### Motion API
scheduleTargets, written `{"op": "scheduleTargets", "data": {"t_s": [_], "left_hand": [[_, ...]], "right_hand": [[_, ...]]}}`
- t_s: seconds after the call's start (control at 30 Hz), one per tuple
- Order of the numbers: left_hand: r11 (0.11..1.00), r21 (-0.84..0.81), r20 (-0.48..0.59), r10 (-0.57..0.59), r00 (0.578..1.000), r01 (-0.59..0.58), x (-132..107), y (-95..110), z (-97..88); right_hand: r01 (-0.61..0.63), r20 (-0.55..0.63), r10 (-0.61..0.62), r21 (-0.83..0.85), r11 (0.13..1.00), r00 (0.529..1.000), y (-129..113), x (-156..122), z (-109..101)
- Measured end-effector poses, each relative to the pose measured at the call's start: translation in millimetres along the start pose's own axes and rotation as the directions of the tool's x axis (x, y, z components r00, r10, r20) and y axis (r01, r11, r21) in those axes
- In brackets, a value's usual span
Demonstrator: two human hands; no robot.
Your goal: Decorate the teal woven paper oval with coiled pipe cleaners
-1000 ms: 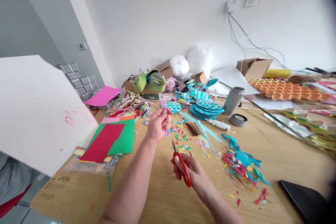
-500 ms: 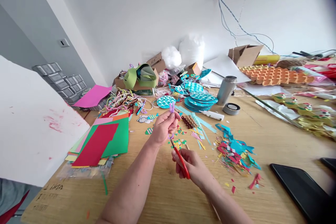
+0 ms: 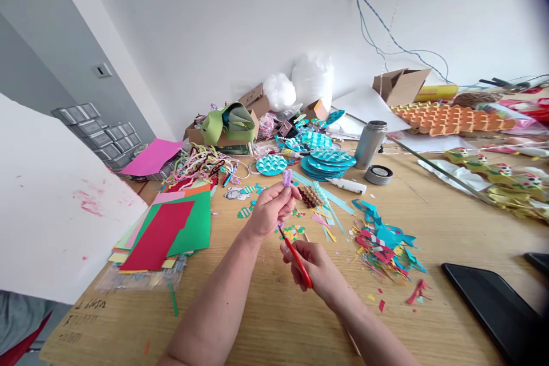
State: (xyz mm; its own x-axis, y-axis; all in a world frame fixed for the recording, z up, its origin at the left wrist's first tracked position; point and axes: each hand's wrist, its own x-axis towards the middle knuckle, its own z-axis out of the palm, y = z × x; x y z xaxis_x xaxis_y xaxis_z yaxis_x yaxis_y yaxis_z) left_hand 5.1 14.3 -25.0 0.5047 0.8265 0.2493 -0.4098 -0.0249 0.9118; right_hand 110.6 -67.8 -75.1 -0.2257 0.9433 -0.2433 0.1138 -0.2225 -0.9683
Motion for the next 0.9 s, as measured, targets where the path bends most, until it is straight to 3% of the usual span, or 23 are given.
{"op": "scheduleTargets", "data": {"t_s": [0.43,0.6,0.9], "left_hand": [[0.995,0.077,-0.041,0.061,0.997,-0.058,-1,-4,5.8],[0.991,0.089,-0.057,0.102,0.993,-0.097,-2,-4,8.8],[0.997,0.052,0.028,0.058,0.998,-0.059,-4,-3,10.9]], "right_hand": [[-0.113,0.005,0.113,0.013,0.994,0.994,-3,-3,2],[-0.088,0.019,0.086,0.096,0.991,0.996,-2,-3,2],[-0.073,0.045,0.067,0.158,0.985,0.997,-2,-3,2]]}}
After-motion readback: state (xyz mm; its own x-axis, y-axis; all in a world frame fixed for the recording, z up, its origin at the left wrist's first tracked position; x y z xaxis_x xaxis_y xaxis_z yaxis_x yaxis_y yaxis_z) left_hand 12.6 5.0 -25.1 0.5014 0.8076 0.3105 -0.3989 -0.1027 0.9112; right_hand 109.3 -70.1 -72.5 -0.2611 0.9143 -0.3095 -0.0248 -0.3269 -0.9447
